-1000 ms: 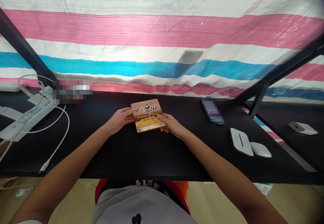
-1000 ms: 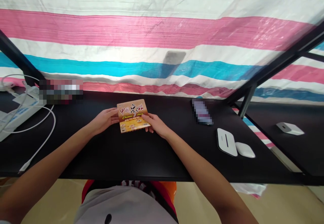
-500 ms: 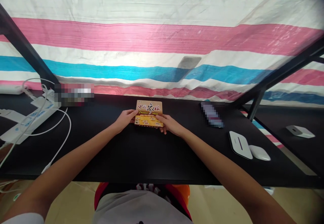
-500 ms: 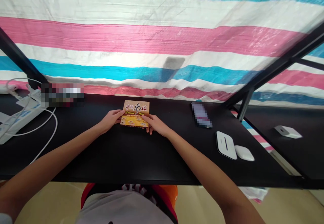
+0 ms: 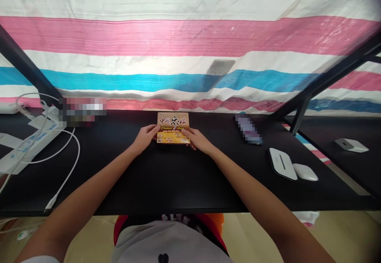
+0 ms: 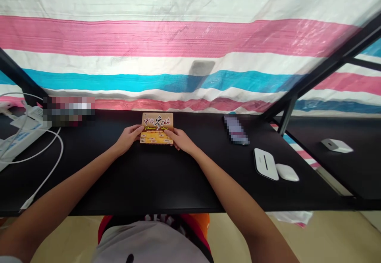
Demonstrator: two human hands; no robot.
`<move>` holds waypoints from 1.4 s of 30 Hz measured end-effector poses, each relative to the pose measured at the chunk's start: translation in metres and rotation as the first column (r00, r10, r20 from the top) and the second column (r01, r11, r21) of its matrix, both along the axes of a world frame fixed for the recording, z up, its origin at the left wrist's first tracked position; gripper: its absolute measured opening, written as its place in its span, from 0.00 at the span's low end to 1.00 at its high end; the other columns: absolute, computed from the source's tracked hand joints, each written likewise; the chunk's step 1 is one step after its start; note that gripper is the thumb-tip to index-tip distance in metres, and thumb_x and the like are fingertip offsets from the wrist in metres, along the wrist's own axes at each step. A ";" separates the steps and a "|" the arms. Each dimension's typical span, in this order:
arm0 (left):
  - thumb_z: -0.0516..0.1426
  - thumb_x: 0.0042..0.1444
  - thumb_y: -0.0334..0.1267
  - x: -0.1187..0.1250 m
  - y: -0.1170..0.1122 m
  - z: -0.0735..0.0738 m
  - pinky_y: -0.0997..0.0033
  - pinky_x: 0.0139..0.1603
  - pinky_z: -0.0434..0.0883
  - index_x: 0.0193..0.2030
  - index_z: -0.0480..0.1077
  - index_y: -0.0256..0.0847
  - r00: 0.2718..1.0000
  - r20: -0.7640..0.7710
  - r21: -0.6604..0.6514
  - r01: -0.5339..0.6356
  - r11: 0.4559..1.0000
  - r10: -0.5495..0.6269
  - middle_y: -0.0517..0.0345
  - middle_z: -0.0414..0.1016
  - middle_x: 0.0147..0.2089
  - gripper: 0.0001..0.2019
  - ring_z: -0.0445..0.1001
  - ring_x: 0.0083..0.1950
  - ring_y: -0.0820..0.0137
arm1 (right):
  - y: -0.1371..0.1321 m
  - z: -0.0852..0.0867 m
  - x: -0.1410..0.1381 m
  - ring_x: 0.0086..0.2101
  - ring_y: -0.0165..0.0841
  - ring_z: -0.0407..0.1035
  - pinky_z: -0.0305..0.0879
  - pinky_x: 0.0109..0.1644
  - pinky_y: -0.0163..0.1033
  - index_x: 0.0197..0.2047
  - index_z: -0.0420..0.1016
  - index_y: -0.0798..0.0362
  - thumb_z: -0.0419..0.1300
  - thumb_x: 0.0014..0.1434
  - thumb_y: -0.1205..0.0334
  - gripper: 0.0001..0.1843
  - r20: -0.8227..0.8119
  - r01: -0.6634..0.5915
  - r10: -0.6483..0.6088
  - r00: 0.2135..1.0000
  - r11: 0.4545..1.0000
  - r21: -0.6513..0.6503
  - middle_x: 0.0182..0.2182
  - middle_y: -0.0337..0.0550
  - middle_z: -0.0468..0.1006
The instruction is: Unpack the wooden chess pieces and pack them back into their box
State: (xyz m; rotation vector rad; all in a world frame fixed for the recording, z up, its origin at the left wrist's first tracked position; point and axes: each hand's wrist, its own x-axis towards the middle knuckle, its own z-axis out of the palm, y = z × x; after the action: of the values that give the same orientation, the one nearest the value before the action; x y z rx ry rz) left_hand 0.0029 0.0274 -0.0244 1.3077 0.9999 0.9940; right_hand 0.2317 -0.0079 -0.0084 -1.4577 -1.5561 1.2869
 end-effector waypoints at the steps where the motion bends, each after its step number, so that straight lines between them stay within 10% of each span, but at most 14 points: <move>1: 0.60 0.49 0.53 0.000 0.000 0.000 0.65 0.38 0.73 0.47 0.74 0.33 1.000 -0.002 0.005 0.002 1.000 -0.002 0.48 0.78 0.41 0.26 0.75 0.36 0.66 | 0.000 0.001 0.001 0.12 0.22 0.56 0.54 0.12 0.27 0.45 0.70 0.56 0.52 0.61 0.49 0.19 0.008 -0.005 0.005 1.000 1.000 -0.009 0.15 0.30 0.66; 42: 0.63 0.47 0.48 -0.002 -0.005 0.012 0.60 0.46 0.72 0.47 0.69 0.35 0.993 -0.021 -0.027 0.115 0.993 -0.116 0.46 0.74 0.50 0.24 0.74 0.49 0.57 | 0.002 -0.004 0.007 0.16 0.24 0.62 0.62 0.15 0.28 0.49 0.70 0.55 0.56 0.58 0.47 0.22 0.017 -0.065 0.065 0.998 0.998 -0.001 0.20 0.33 0.67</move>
State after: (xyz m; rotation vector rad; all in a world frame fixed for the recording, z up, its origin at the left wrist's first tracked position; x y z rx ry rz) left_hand 0.0008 0.0222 -0.0129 1.3425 0.9408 0.8772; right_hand 0.2384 -0.0064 -0.0125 -1.4320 -1.6264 1.3153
